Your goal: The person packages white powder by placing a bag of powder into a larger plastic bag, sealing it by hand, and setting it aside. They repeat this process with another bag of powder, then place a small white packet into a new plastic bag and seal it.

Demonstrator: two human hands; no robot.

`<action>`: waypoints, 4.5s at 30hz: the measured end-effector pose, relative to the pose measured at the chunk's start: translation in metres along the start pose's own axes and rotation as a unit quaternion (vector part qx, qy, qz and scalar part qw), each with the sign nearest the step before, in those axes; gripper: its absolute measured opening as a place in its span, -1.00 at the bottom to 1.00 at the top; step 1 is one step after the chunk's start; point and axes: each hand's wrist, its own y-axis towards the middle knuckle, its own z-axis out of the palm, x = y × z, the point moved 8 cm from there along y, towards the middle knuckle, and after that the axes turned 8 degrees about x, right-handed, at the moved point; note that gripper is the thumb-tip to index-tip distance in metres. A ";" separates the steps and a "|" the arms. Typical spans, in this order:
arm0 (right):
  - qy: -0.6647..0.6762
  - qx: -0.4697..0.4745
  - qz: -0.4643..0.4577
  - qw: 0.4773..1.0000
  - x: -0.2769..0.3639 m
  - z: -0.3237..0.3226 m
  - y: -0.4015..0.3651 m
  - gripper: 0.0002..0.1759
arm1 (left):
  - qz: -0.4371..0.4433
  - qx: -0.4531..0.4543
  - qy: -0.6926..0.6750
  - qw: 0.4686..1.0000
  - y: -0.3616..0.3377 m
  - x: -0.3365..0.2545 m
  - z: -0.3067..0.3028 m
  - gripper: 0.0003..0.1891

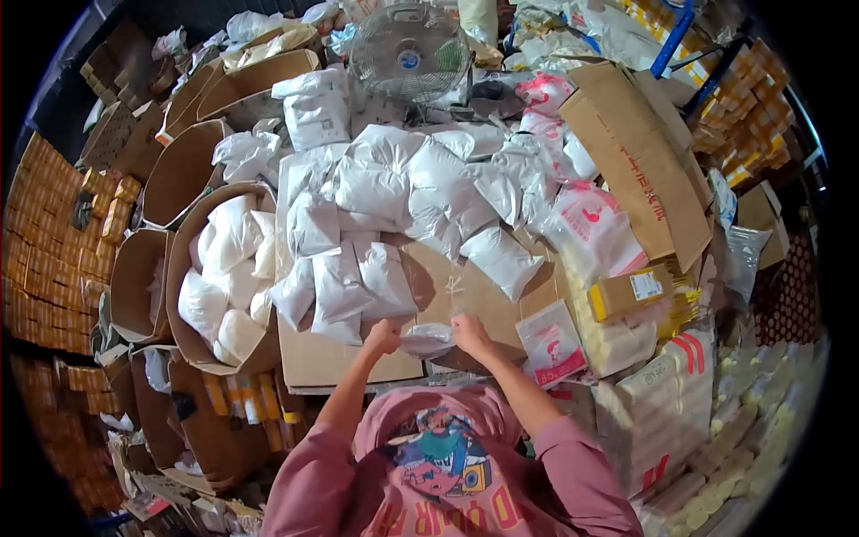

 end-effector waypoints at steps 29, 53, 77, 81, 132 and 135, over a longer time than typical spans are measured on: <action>0.205 -0.097 0.150 0.962 -0.151 0.149 -0.091 -0.69 | 0.001 -0.347 -0.226 0.910 0.000 0.135 0.155 -0.79; 0.329 0.010 0.314 0.890 -0.172 0.141 -0.094 -0.86 | -0.041 -0.018 -0.692 0.720 0.036 0.065 0.272 -0.72; 0.478 0.014 0.328 0.815 -0.158 0.169 -0.093 -0.81 | 0.018 -0.183 -0.893 0.411 0.034 0.093 0.216 -0.53; 0.487 -0.041 0.318 0.813 -0.161 0.167 -0.096 -0.82 | -0.028 -0.164 -0.847 0.504 0.039 0.097 0.211 -0.48; 0.426 -0.045 0.374 0.823 -0.181 0.148 -0.110 -0.95 | -0.198 -0.338 -0.681 0.619 0.013 0.104 0.210 -0.92; 0.412 -0.020 0.352 0.840 -0.182 0.148 -0.106 -0.94 | -0.176 -0.363 -0.682 0.610 0.010 0.115 0.201 -0.91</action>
